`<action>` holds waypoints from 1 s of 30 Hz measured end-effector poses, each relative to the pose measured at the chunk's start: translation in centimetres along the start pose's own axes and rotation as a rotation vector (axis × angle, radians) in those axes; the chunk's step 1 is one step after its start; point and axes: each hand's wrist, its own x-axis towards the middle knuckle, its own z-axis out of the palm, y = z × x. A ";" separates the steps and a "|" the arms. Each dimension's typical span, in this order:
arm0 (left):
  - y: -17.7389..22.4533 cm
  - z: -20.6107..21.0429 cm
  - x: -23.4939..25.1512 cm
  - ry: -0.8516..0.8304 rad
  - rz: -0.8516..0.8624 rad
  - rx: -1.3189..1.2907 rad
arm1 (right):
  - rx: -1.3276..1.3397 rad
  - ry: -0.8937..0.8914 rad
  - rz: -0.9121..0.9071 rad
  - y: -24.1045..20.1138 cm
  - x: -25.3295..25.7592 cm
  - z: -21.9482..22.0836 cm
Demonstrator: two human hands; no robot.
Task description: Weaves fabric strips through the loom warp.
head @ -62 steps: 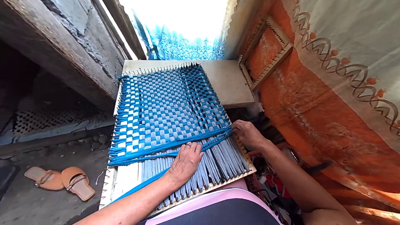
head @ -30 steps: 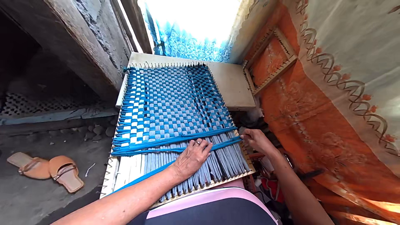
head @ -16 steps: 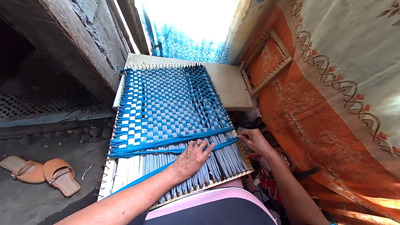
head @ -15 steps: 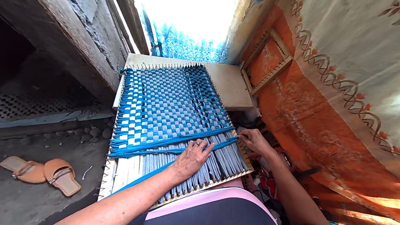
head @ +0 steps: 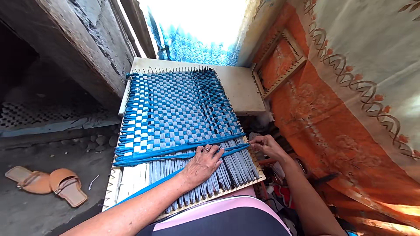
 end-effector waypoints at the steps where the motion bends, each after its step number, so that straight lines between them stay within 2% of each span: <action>1: 0.0 0.0 0.0 -0.007 -0.001 0.001 | 0.050 -0.001 -0.009 0.4 0.0 -0.1; 9: 0.1 0.0 0.0 0.002 -0.007 0.024 | 0.263 0.045 0.006 1.3 0.4 0.4; 13: 0.2 0.0 0.1 -0.022 -0.003 0.037 | 0.341 0.089 0.208 0.9 0.8 1.1; 16: 0.3 -0.2 0.2 -0.039 -0.001 0.054 | 0.186 0.049 0.319 -0.5 1.1 0.0; 18: 0.3 -0.3 0.2 -0.033 -0.002 0.059 | -0.061 0.098 0.268 -2.2 1.5 -1.0; 21: 0.4 -0.2 0.1 -0.039 -0.013 0.044 | -0.327 0.188 -0.011 -4.0 3.0 -0.4; 23: 0.4 -0.2 0.2 -0.057 -0.016 0.040 | -0.564 0.126 -0.163 -4.8 4.0 0.8; 25: 0.4 -0.3 0.1 -0.079 -0.022 0.032 | -0.763 0.046 -0.206 -5.7 4.7 1.8; 27: 0.4 -0.6 -0.1 -0.100 -0.028 0.009 | -0.858 0.034 -0.274 -5.5 5.3 2.1; 30: 0.5 -1.1 -0.2 -0.125 -0.020 -0.010 | -0.807 0.076 -0.367 -4.2 5.6 1.6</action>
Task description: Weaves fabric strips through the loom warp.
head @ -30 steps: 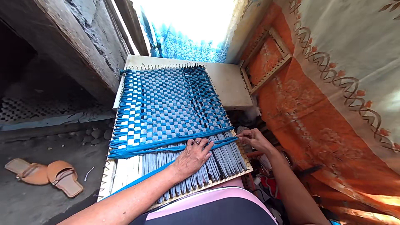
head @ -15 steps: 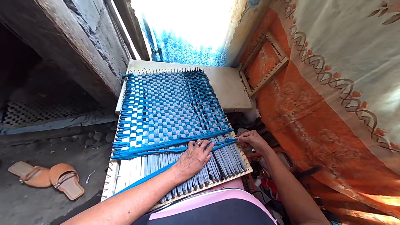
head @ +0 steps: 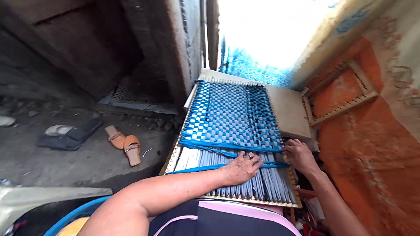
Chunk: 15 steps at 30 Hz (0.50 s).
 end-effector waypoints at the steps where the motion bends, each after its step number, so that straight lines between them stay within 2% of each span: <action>1: 0.0 0.0 0.0 -0.003 0.007 0.005 | 0.060 0.035 -0.006 0.6 -0.3 0.4; 4: 0.2 0.0 0.0 -0.024 0.019 0.005 | 0.217 0.153 0.001 1.2 -1.2 1.8; 8: 0.1 -0.1 0.0 -0.013 0.038 0.033 | 0.119 0.326 -0.072 0.9 -1.9 2.7; 12: 0.1 0.4 -0.2 0.007 0.037 0.051 | 0.268 0.446 -0.026 0.6 -2.4 4.1; 13: 0.1 0.5 -0.2 0.009 0.036 0.054 | 0.312 0.420 0.005 0.8 -2.4 4.1; 15: 0.0 0.8 -0.2 0.013 0.041 0.071 | 0.397 0.240 0.090 1.8 -2.2 3.3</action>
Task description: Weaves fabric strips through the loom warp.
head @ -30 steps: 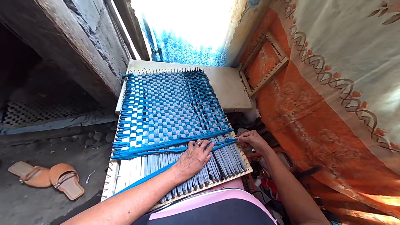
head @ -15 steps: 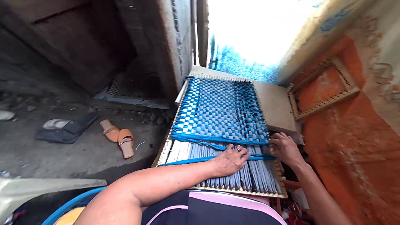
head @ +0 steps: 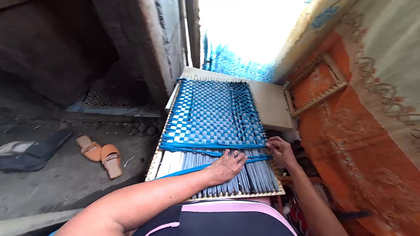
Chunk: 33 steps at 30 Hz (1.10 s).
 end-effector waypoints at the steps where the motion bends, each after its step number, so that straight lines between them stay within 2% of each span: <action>1: 0.0 0.1 0.0 0.004 0.004 0.012 | 0.017 -0.079 0.049 0.3 0.4 -0.6; 7: 0.1 0.5 0.4 0.032 0.010 0.078 | -0.364 -0.426 0.082 -2.6 4.2 -2.2; 13: -0.1 0.8 0.4 0.052 0.021 0.087 | -0.559 -0.609 -0.027 -3.4 6.4 -1.3; 18: -0.1 0.6 0.2 0.047 0.004 0.066 | -0.521 -0.465 -0.045 -3.7 5.2 -1.7; 24: -0.2 0.6 0.0 0.045 0.005 0.048 | -0.293 -0.184 -0.032 -1.4 2.3 -2.4; 28: -0.1 0.3 0.0 0.027 0.013 0.040 | -0.202 -0.012 -0.021 -2.5 1.4 -3.2; 30: 0.2 -0.1 0.1 0.136 0.065 0.076 | -0.154 0.017 -0.020 -3.4 1.1 -3.9; 33: 0.9 -1.8 0.3 0.430 0.127 0.213 | -0.037 0.015 -0.019 -5.0 0.4 -4.8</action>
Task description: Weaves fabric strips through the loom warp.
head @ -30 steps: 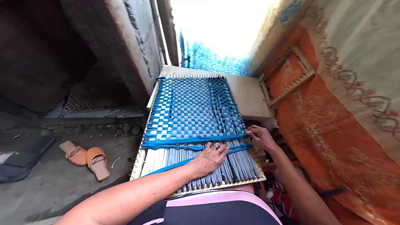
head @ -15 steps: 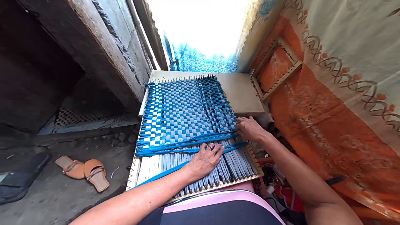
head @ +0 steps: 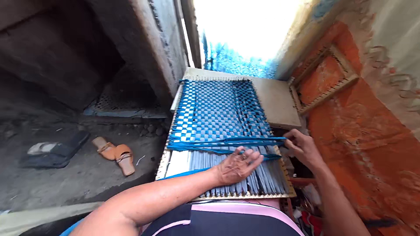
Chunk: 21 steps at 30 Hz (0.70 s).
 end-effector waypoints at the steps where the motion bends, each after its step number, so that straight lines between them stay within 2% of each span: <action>1: 0.2 -0.7 0.6 0.053 -0.022 0.025 | 0.016 -0.010 -0.004 -0.3 -0.4 -0.5; 5: 1.8 -2.6 3.2 0.058 -0.201 -0.056 | 0.037 -0.010 -0.132 -2.7 -2.3 -2.8; 9: 4.1 -4.3 4.2 0.055 -0.233 -0.252 | 0.126 -0.041 -0.316 -6.6 -3.0 -4.2; 13: 5.5 -7.2 4.2 0.157 -0.222 -0.468 | 0.459 -0.210 -0.475 -9.1 -1.1 -3.4; 15: 5.6 -8.7 3.7 0.181 -0.221 -0.566 | 0.733 -0.343 -0.541 -10.3 0.8 -1.3; 17: 5.5 -9.9 2.8 0.162 -0.188 -0.695 | 0.923 -0.428 -0.513 -11.4 3.0 2.6; 21: 5.0 -12.2 1.0 0.080 -0.134 -0.911 | 0.861 -0.630 -0.590 -14.2 6.4 12.1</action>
